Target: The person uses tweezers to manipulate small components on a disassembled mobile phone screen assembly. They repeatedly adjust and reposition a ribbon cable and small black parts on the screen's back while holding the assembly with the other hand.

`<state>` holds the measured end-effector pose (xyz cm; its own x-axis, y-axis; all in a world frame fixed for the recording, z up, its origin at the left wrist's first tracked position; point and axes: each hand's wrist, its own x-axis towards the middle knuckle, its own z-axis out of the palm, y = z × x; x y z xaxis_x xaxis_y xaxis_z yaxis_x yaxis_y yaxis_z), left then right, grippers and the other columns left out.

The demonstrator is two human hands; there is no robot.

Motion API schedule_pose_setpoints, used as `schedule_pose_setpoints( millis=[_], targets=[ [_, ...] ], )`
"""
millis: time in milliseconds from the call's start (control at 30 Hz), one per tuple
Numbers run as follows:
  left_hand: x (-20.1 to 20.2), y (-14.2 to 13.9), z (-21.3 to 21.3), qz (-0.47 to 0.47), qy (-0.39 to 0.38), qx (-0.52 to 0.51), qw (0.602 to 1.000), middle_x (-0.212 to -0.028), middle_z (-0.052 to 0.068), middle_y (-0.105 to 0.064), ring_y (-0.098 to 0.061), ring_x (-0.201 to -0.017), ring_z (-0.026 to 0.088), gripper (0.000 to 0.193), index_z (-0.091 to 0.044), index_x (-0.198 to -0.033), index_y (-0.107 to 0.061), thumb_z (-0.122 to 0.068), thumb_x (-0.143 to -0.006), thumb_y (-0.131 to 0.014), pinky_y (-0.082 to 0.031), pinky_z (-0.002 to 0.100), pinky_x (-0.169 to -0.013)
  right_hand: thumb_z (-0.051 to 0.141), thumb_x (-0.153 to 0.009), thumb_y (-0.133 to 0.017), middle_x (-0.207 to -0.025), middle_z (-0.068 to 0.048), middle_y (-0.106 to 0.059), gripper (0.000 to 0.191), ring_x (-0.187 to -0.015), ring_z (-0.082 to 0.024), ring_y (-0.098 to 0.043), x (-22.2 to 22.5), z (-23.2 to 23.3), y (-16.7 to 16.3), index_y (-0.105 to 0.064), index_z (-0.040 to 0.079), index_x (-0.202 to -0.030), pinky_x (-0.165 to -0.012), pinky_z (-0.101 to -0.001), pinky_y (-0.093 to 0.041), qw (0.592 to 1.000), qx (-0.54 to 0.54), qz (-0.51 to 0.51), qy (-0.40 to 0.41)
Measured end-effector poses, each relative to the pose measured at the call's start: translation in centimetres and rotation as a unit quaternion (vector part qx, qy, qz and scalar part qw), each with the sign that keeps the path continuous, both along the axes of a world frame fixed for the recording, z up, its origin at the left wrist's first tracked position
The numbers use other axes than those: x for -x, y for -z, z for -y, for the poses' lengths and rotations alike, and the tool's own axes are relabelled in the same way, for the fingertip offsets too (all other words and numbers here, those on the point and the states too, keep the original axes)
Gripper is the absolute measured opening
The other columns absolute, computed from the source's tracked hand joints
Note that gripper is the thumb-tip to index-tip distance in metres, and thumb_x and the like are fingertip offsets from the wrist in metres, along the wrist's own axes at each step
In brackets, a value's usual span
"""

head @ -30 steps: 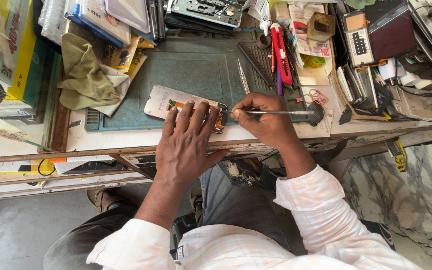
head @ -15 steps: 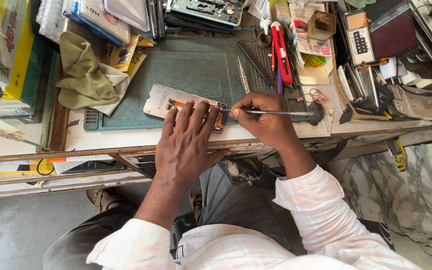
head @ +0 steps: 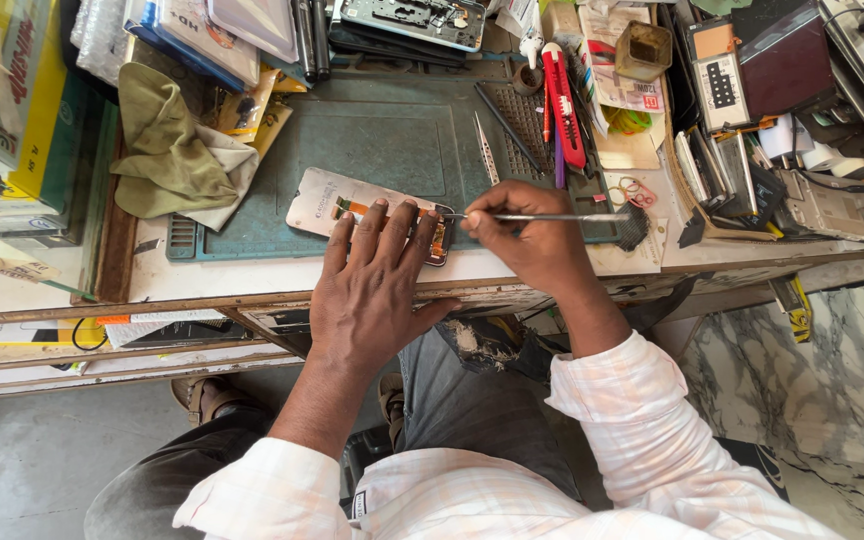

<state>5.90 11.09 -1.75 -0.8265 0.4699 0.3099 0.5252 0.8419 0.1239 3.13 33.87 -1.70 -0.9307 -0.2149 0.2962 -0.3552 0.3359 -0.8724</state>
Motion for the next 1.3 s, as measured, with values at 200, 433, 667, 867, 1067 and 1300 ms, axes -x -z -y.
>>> schedule_pose_setpoints(
  millis=[200,433,667,867,1067,1300],
  targets=[
    [0.0,-0.1,0.1,0.003,0.003,-0.005,1.0,-0.148,0.011,-0.047,-0.04,-0.141,0.032,0.102,-0.016,-0.152,-0.042,-0.073,-0.073,-0.072,-0.026,0.053,-0.119,0.006,-0.101,-0.069,-0.094,-0.007,-0.078,0.006,-0.089,-0.01,-0.075,0.0,-0.1,-0.1,-0.068,0.0,-0.101,-0.079,-0.0242,-0.061,1.0,-0.006,-0.011,-0.009],
    [0.0,0.1,0.0,0.0,-0.003,0.004,1.0,-0.148,0.011,-0.046,-0.04,-0.141,0.032,0.103,-0.016,-0.152,-0.042,-0.075,-0.072,-0.071,-0.026,0.053,-0.12,0.007,-0.1,-0.069,-0.093,-0.007,-0.078,0.008,-0.085,-0.01,-0.075,0.0,0.3,-0.1,-0.069,0.0,-0.102,-0.074,-0.0238,-0.061,0.999,-0.028,-0.02,0.017],
    [0.0,0.2,0.0,-0.007,-0.003,0.012,1.0,-0.148,0.011,-0.046,-0.04,-0.142,0.032,0.103,-0.016,-0.152,-0.043,-0.076,-0.073,-0.069,-0.026,0.052,-0.12,0.006,-0.1,-0.069,-0.092,-0.007,-0.078,0.007,-0.083,-0.009,-0.074,0.0,0.4,-0.1,-0.069,0.0,-0.102,-0.072,-0.0235,-0.059,0.999,-0.038,-0.026,0.015],
    [0.0,0.1,0.0,-0.003,-0.003,0.012,1.0,-0.146,0.011,-0.047,-0.04,-0.141,0.031,0.103,-0.017,-0.152,-0.042,-0.076,-0.072,-0.07,-0.027,0.052,-0.119,0.006,-0.1,-0.068,-0.094,-0.007,-0.078,0.008,-0.085,-0.009,-0.074,0.0,0.4,-0.1,-0.068,-0.001,-0.103,-0.074,-0.0232,-0.059,1.0,-0.017,-0.021,0.011],
    [0.0,0.0,0.1,-0.008,0.0,0.013,1.0,-0.148,0.01,-0.047,-0.041,-0.141,0.032,0.102,-0.016,-0.152,-0.043,-0.074,-0.073,-0.07,-0.027,0.052,-0.119,0.006,-0.1,-0.069,-0.092,-0.007,-0.078,0.007,-0.083,-0.008,-0.073,-0.2,0.6,-0.4,-0.069,-0.001,-0.102,-0.072,-0.0226,-0.058,0.999,-0.03,-0.032,0.026],
    [0.0,0.0,0.1,-0.004,0.001,-0.006,1.0,-0.148,0.01,-0.047,-0.04,-0.142,0.031,0.102,-0.016,-0.152,-0.043,-0.073,-0.072,-0.072,-0.027,0.052,-0.119,0.004,-0.099,-0.071,-0.09,-0.006,-0.076,0.007,-0.081,-0.007,-0.071,-0.3,0.8,-0.5,-0.068,-0.002,-0.101,-0.071,-0.0217,-0.056,0.997,-0.044,-0.056,0.023]
  ],
)
